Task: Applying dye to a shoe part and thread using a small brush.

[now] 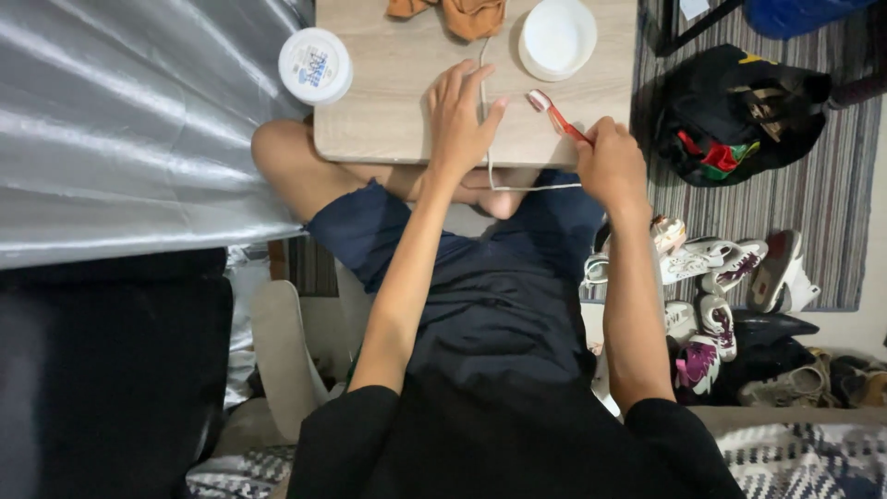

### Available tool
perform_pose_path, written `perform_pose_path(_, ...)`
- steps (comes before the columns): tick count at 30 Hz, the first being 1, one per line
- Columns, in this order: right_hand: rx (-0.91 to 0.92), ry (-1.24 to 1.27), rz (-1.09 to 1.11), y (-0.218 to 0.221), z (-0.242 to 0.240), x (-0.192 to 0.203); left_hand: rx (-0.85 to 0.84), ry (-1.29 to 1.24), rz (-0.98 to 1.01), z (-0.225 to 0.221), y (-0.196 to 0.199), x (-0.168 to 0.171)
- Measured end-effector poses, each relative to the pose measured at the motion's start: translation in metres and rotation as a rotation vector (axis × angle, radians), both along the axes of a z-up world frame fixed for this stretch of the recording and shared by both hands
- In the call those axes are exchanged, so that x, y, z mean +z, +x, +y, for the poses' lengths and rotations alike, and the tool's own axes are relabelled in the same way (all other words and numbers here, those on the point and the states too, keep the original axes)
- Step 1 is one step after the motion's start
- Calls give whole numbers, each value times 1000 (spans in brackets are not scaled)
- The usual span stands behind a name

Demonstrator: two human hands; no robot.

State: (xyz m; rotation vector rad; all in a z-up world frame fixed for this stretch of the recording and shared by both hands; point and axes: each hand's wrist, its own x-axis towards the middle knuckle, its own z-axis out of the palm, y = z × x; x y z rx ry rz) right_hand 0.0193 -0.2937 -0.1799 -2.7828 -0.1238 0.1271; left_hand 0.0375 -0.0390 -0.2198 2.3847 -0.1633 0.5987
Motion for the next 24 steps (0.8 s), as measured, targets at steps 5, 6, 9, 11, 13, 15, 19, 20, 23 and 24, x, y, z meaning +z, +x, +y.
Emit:
perform_pose_path(5, -128, 281, 144, -4, -38, 17, -100, -131, -47, -25, 42, -8)
perform_pose_path(6, -138, 298, 74, -6, -40, 25, -148, -108, -12, -28, 51, -14)
perform_pose_path(9, -145, 350, -76, -8, -42, 36, -214, -81, 5, -41, 78, -25)
perform_pose_path(11, -140, 385, -156, -9, -37, 48, -232, -77, -13, -49, 91, -30)
perform_pose_path(13, -119, 440, -128, -14, -27, 67, -188, -4, -1, -53, 98, -38)
perform_pose_path(15, -86, 437, -163, -15, -26, 68, -208, -60, 16, -54, 91, -29)
perform_pose_path(19, 8, 415, -211, -13, -24, 69, -273, -351, 120, -50, 60, 9)
perform_pose_path(20, 5, 416, -212, -13, -24, 72, -276, -349, 120, -47, 50, 15)
perform_pose_path(23, 89, 338, -205, -16, -23, 83, -357, -413, 75, -35, 18, 29)
perform_pose_path(24, 124, 344, -215, -18, -23, 88, -394, -505, 48, -32, 8, 31)
